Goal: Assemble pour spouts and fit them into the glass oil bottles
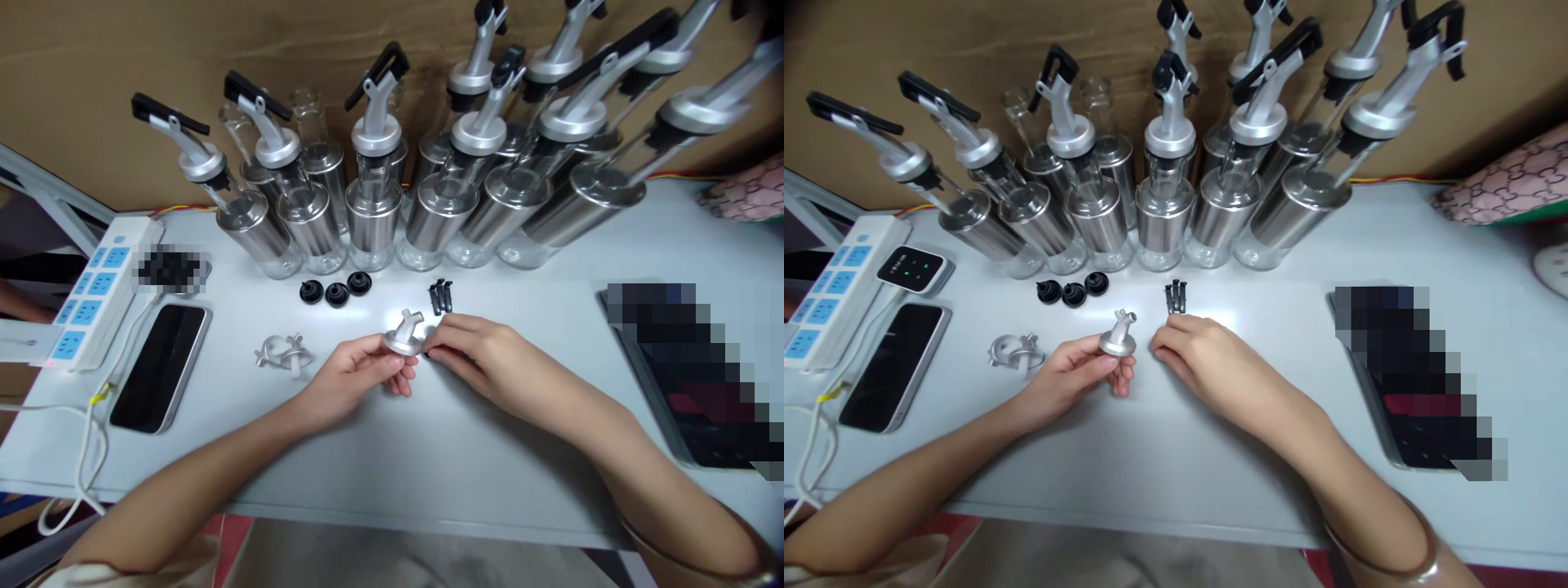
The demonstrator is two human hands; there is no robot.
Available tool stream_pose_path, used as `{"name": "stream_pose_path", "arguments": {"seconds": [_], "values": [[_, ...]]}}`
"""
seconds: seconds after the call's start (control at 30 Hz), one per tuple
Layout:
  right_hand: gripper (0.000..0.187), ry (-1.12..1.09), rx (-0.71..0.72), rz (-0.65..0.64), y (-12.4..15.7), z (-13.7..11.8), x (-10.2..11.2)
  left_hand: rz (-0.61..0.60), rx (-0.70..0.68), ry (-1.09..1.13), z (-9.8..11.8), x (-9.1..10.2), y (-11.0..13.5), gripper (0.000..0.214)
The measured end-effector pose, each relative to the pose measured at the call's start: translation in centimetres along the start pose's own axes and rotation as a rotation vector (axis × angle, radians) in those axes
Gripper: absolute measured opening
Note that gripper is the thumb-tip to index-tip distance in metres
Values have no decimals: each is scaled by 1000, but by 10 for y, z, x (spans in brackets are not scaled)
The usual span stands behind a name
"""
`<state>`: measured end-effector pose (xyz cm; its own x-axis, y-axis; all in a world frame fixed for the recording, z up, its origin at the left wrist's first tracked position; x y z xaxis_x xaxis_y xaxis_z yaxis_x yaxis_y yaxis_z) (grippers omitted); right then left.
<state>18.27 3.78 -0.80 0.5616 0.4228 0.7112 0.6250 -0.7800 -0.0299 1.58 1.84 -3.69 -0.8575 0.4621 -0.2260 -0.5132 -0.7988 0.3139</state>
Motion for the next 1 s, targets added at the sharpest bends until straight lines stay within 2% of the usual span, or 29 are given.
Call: {"name": "stream_pose_path", "arguments": {"seconds": [0.07, 0.17, 0.3, 0.37, 0.43, 0.5, 0.6, 0.73, 0.83, 0.93, 1.0], "values": [[18, -10, -2, 70, 0, -1, 5, 0, -1, 3, 0, 0, 0, 15], [15, -100, -53, 242, 1, -3, 15, -1, 2, 2, 0, 0, 0, 15], [15, -522, -219, 393, 2, -3, 17, -7, 4, -9, 0, -1, 0, 15], [16, -730, -245, 414, 2, -4, 14, -11, 0, -16, 0, -1, 0, 14], [17, -799, -258, 414, 1, -5, 10, -14, -5, -19, 0, -1, 0, 14], [14, -738, -267, 424, 1, -4, 9, -18, -7, -13, 0, -1, 0, 14], [5, -486, -240, 411, 2, -2, 11, -13, -7, 12, -1, 0, 0, 16], [10, -128, -55, 237, 1, -7, 6, 6, -25, 44, -3, 1, 1, 21], [16, 51, 70, 143, 0, -13, -3, 107, -57, 133, -4, 2, 1, 26], [20, 173, 94, 118, -1, -18, -13, 225, -61, 221, -3, 4, 1, 28], [19, 221, 100, 105, -1, -20, -18, 239, -44, 228, -3, 4, 0, 27]]}}
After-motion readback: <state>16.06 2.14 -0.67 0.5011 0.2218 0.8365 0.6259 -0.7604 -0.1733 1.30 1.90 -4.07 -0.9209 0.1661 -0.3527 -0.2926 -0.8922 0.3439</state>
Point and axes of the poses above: each hand's wrist, its own y-axis away from the middle knuckle, its own x-axis out of the back of the hand, z = x × y, the point moved 4 cm from there along -y, towards the middle knuckle, and after that the axes turned 8 degrees about -y, right-handed, at the moved point
